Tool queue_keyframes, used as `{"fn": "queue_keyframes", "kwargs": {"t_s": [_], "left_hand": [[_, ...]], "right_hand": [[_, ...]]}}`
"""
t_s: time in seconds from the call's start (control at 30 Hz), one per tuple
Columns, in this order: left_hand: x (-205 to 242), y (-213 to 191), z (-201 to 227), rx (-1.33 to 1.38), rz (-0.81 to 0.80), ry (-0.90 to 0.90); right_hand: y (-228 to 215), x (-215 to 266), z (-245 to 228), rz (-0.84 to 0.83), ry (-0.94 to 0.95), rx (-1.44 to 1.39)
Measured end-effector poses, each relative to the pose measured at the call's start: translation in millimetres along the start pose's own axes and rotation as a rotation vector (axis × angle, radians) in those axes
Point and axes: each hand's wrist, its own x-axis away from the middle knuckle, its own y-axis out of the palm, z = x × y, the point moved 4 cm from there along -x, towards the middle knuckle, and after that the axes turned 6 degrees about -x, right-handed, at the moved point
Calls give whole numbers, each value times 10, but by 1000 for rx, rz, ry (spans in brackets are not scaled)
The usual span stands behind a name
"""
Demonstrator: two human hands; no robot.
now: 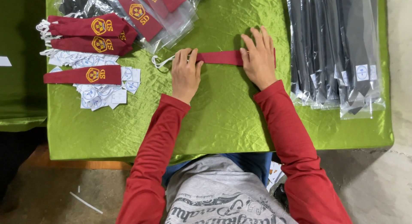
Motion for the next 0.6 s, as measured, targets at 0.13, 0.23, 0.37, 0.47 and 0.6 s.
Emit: {"fn": "queue_keyframes", "kwargs": {"t_s": [0.13, 0.23, 0.37, 0.47, 0.6], "left_hand": [[-85, -32, -66, 73, -40, -22], [-165, -118, -51, 176, 1, -1], [-284, -201, 3, 719, 110, -76], [-374, -266, 189, 1074, 182, -207], [-376, -82, 507, 1501, 151, -326]], "right_hand": [[54, 14, -269, -53, -93, -72], [63, 6, -352, -118, -130, -24], [84, -14, -454, -71, -180, -268], [241, -21, -514, -28, -218, -575], [267, -21, -577, 85, 11, -972]]}}
